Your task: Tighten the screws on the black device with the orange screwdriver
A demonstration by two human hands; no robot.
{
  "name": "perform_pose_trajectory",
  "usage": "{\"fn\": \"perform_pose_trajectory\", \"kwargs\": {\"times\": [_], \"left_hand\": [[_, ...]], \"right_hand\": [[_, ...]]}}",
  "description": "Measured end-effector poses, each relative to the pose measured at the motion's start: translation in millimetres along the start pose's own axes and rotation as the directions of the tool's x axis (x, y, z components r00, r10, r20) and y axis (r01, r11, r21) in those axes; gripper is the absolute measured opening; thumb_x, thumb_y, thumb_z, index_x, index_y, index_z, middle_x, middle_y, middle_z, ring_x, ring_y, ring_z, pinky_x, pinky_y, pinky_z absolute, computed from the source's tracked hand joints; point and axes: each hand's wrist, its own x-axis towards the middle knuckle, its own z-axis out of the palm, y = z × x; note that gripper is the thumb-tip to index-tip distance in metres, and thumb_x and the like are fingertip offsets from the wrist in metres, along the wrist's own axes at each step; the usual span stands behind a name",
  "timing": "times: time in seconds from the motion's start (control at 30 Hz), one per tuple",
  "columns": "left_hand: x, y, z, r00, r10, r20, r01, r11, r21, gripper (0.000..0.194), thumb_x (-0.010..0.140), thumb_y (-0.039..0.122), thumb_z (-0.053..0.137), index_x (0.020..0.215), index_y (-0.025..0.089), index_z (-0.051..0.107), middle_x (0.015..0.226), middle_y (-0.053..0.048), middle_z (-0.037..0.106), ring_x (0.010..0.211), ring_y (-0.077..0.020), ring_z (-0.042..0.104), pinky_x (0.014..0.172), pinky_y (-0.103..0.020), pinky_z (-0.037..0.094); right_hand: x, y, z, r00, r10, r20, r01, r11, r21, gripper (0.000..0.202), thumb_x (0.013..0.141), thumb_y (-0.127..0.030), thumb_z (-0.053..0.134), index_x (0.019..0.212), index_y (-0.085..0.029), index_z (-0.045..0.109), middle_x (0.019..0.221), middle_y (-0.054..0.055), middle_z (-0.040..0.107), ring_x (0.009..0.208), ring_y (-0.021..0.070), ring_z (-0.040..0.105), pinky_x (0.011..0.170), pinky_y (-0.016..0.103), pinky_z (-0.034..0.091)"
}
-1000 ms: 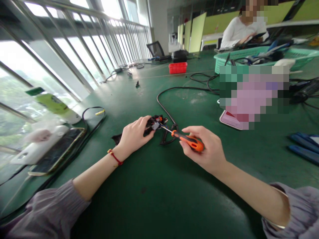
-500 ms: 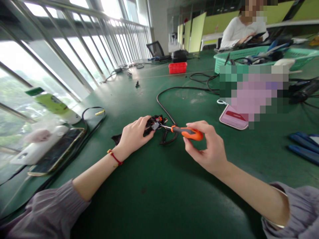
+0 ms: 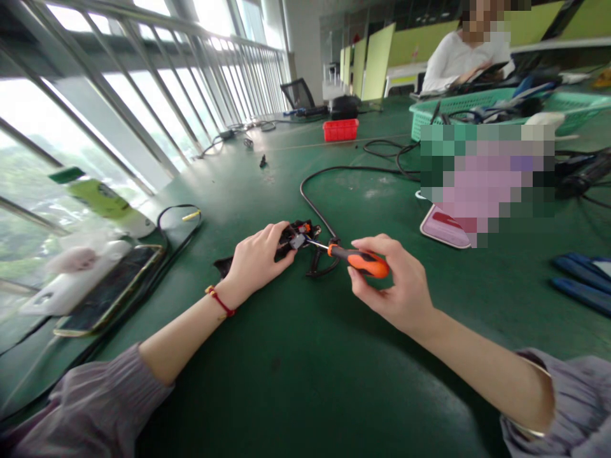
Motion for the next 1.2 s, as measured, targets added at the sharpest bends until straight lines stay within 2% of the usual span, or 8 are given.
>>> {"fn": "perform_pose_trajectory", "kwargs": {"times": [0.07, 0.13, 0.3, 0.5, 0.7, 0.9, 1.1, 1.2], "left_hand": [[0.0, 0.0, 0.0, 1.0, -0.003, -0.001, 0.003, 1.0, -0.002, 0.042, 0.083, 0.035, 0.043, 0.12, 0.015, 0.039, 0.101, -0.007, 0.058, 0.088, -0.0195, 0.058, 0.069, -0.029, 0.044], [0.0, 0.0, -0.1, 1.0, -0.006, 0.003, 0.006, 1.0, -0.001, 0.041, 0.083, 0.035, 0.043, 0.12, 0.016, 0.039, 0.101, -0.007, 0.059, 0.089, -0.0193, 0.059, 0.069, -0.028, 0.044], [-0.2, -0.3, -0.3, 1.0, -0.001, 0.002, 0.001, 1.0, 0.005, 0.042, 0.083, 0.036, 0.043, 0.12, 0.015, 0.039, 0.1, -0.006, 0.059, 0.088, -0.0195, 0.058, 0.067, -0.028, 0.044], [0.1, -0.7, 0.4, 1.0, 0.004, 0.0, -0.004, 1.0, 0.003, 0.042, 0.083, 0.036, 0.043, 0.12, 0.015, 0.039, 0.1, -0.006, 0.059, 0.087, -0.0196, 0.058, 0.067, -0.029, 0.044], [0.0, -0.5, 0.0, 1.0, 0.002, 0.0, -0.002, 1.0, 0.002, 0.042, 0.083, 0.036, 0.043, 0.12, 0.015, 0.039, 0.101, -0.007, 0.059, 0.088, -0.0198, 0.059, 0.067, -0.029, 0.044], [-0.3, -1.1, 1.2, 1.0, 0.007, -0.008, -0.007, 1.0, 0.001, 0.042, 0.083, 0.035, 0.043, 0.12, 0.015, 0.039, 0.099, -0.006, 0.058, 0.087, -0.0193, 0.058, 0.067, -0.028, 0.044], [-0.1, -0.8, 0.9, 1.0, 0.006, -0.009, -0.006, 1.0, 0.004, 0.041, 0.083, 0.035, 0.043, 0.119, 0.015, 0.04, 0.098, -0.005, 0.058, 0.087, -0.0194, 0.058, 0.068, -0.029, 0.044], [0.0, -0.7, 1.0, 1.0, 0.008, -0.008, -0.008, 1.0, 0.007, 0.042, 0.083, 0.035, 0.043, 0.119, 0.014, 0.039, 0.099, -0.006, 0.058, 0.087, -0.0195, 0.058, 0.067, -0.029, 0.045]], "right_hand": [[-0.7, -0.7, -1.1, 0.997, 0.034, 0.074, -0.034, 0.999, 0.002, 0.025, 0.072, -0.02, 0.061, 0.095, -0.024, 0.053, 0.073, -0.001, 0.063, 0.059, 0.0137, 0.063, 0.053, 0.026, 0.051], [-1.8, -0.6, -1.1, 0.995, 0.051, 0.084, -0.052, 0.999, 0.009, 0.025, 0.072, -0.021, 0.061, 0.096, -0.024, 0.053, 0.071, -0.002, 0.063, 0.057, 0.0132, 0.062, 0.052, 0.025, 0.05], [-2.0, 1.3, 1.3, 0.998, -0.01, -0.065, 0.01, 1.0, 0.004, 0.039, 0.069, -0.015, 0.062, 0.105, -0.025, 0.051, 0.091, 0.004, 0.062, 0.077, 0.0181, 0.063, 0.064, 0.032, 0.053], [-2.6, 0.0, -0.1, 0.994, 0.004, 0.112, -0.007, 1.0, 0.022, 0.025, 0.071, -0.018, 0.063, 0.093, -0.024, 0.054, 0.078, 0.0, 0.064, 0.062, 0.0138, 0.062, 0.056, 0.027, 0.052], [-2.4, 0.5, 1.8, 0.999, -0.034, -0.039, 0.035, 0.998, 0.047, 0.039, 0.067, -0.014, 0.065, 0.103, -0.023, 0.051, 0.087, 0.003, 0.062, 0.075, 0.0172, 0.063, 0.064, 0.03, 0.052], [-2.2, -0.1, 0.7, 0.995, -0.004, 0.103, 0.001, 1.0, 0.029, 0.025, 0.071, -0.019, 0.063, 0.094, -0.023, 0.054, 0.078, 0.0, 0.064, 0.061, 0.0129, 0.062, 0.054, 0.025, 0.052], [-2.1, 1.0, 0.7, 0.998, -0.043, -0.055, 0.045, 0.998, 0.036, 0.039, 0.068, -0.015, 0.064, 0.104, -0.022, 0.051, 0.089, 0.004, 0.062, 0.076, 0.0169, 0.063, 0.064, 0.03, 0.053], [-1.8, 0.8, -0.1, 1.0, -0.019, 0.011, 0.018, 1.0, 0.017, 0.031, 0.07, -0.016, 0.063, 0.098, -0.023, 0.053, 0.081, 0.001, 0.063, 0.067, 0.0147, 0.063, 0.058, 0.027, 0.052]]}}
